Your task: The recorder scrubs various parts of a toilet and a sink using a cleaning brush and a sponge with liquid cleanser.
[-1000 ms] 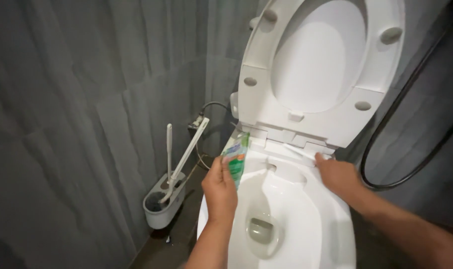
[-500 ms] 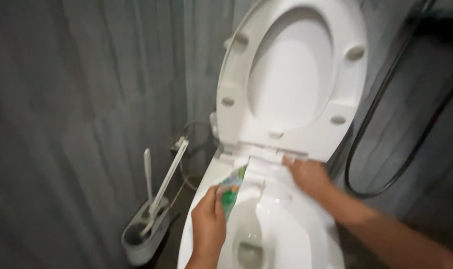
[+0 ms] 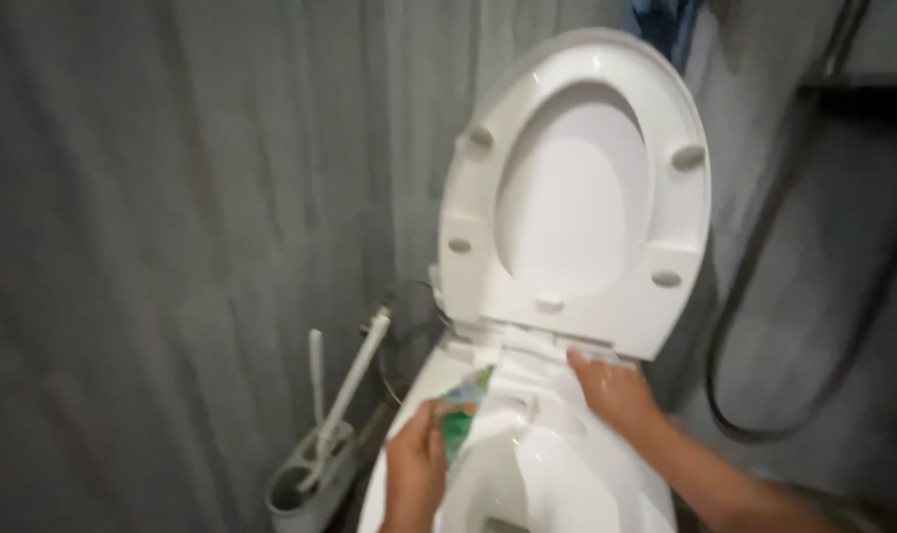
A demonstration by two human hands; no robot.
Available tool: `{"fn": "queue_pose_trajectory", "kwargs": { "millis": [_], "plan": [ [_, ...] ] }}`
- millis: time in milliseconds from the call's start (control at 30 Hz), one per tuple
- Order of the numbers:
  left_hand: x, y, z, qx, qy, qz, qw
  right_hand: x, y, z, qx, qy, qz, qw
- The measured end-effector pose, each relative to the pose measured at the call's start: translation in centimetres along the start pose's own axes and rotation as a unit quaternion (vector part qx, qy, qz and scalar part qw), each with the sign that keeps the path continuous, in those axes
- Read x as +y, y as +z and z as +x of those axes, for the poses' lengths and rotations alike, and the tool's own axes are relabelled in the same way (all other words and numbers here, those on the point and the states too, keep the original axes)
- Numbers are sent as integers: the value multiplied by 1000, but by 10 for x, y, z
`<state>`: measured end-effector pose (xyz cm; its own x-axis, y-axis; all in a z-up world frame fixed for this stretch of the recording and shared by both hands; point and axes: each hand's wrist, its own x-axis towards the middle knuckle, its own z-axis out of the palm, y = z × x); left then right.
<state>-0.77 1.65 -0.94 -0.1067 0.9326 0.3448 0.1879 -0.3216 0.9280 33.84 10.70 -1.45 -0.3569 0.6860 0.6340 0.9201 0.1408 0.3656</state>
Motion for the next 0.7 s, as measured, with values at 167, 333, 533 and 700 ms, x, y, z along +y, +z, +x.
{"fn": "queue_pose_trajectory", "kwargs": {
  "millis": [167, 333, 533, 700],
  "plan": [
    [8, -1, 5, 18, 10, 26, 999, -8, 17, 9, -151, 49, 22, 987],
    [-68, 5, 18, 44, 84, -27, 995, -14, 9, 3, -141, 49, 50, 987],
    [-115, 2, 42, 34, 213, 20, 976, 1, 24, -6, -27, 107, 62, 992],
    [-91, -3, 27, 86, 85, 110, 987, -22, -45, 10, -193, 72, 72, 976]
  ]
}}
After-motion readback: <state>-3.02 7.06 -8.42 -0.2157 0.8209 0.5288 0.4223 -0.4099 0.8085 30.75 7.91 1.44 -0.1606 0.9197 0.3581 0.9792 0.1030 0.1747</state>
